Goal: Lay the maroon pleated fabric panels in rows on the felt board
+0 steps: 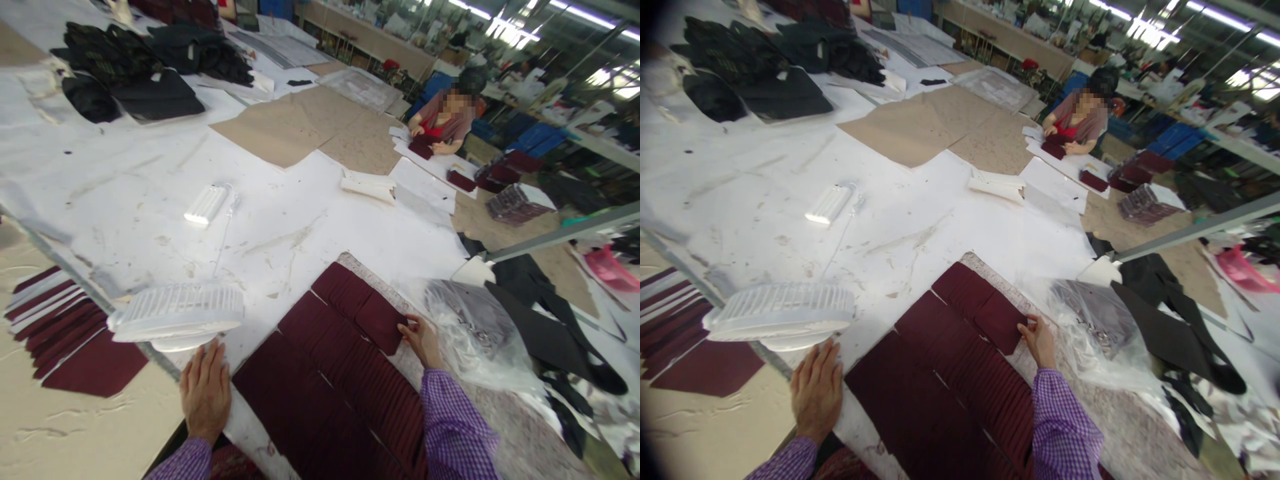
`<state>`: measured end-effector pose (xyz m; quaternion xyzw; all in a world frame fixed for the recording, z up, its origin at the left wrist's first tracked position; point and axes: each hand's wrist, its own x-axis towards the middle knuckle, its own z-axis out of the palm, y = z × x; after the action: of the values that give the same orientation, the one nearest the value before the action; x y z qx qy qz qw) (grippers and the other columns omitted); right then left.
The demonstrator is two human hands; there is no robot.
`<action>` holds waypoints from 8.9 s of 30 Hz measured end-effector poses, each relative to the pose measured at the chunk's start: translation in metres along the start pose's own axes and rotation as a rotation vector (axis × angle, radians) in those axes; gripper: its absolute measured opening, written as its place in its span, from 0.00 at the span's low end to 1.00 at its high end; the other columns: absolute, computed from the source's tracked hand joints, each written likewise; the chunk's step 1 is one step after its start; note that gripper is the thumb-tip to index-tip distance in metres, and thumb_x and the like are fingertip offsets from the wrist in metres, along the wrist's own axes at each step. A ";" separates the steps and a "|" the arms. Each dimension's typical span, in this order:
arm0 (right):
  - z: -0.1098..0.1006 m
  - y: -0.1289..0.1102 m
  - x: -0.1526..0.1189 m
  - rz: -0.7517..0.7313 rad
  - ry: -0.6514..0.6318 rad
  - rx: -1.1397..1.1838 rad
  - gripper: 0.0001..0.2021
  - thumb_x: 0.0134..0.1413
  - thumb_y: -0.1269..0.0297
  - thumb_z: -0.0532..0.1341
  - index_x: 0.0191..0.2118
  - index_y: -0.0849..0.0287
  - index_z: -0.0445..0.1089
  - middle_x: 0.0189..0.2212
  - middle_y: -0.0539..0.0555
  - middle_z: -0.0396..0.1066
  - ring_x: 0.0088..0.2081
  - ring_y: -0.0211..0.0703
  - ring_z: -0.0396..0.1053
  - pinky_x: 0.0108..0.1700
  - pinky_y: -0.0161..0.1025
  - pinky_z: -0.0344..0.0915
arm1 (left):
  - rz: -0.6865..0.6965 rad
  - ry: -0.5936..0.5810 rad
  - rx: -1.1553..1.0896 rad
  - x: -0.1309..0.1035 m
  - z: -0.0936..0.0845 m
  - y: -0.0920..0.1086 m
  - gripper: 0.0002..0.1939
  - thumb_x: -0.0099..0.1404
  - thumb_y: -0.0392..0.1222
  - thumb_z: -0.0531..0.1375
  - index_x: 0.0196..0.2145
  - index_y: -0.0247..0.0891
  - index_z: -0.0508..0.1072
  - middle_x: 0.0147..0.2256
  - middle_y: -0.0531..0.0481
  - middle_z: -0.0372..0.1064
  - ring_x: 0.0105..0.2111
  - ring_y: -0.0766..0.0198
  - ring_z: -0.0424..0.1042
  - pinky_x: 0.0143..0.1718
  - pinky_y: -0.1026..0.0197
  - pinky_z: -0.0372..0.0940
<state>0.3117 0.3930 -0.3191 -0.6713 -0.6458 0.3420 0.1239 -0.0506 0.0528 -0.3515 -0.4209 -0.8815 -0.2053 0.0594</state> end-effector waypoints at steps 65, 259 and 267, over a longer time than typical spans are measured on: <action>0.018 -0.008 -0.017 0.057 0.224 -0.068 0.19 0.49 0.54 0.58 0.45 0.59 0.67 0.33 0.56 0.74 0.33 0.49 0.72 0.40 0.45 0.67 | 0.463 -0.478 -0.656 0.110 0.102 0.246 0.18 0.60 0.29 0.53 0.46 0.40 0.70 0.52 0.52 0.70 0.59 0.56 0.57 0.61 0.44 0.51; -0.026 -0.060 0.083 -0.349 -0.883 -0.408 0.15 0.48 0.50 0.58 0.26 0.58 0.71 0.21 0.49 0.67 0.26 0.41 0.63 0.27 0.36 0.55 | 0.388 -0.329 -0.666 0.102 0.111 0.244 0.09 0.58 0.28 0.55 0.35 0.38 0.69 0.54 0.43 0.63 0.55 0.57 0.61 0.61 0.47 0.56; -0.023 -0.071 0.085 -0.352 -0.917 -0.509 0.12 0.43 0.55 0.59 0.20 0.57 0.67 0.18 0.49 0.64 0.24 0.42 0.61 0.26 0.37 0.54 | 0.389 -0.333 -0.661 0.103 0.110 0.245 0.09 0.59 0.29 0.55 0.36 0.40 0.68 0.54 0.43 0.63 0.55 0.57 0.61 0.60 0.45 0.57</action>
<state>0.2643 0.4901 -0.2849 -0.3442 -0.7984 0.4064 -0.2809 0.0789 0.3091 -0.3467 -0.6035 -0.6698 -0.3912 -0.1843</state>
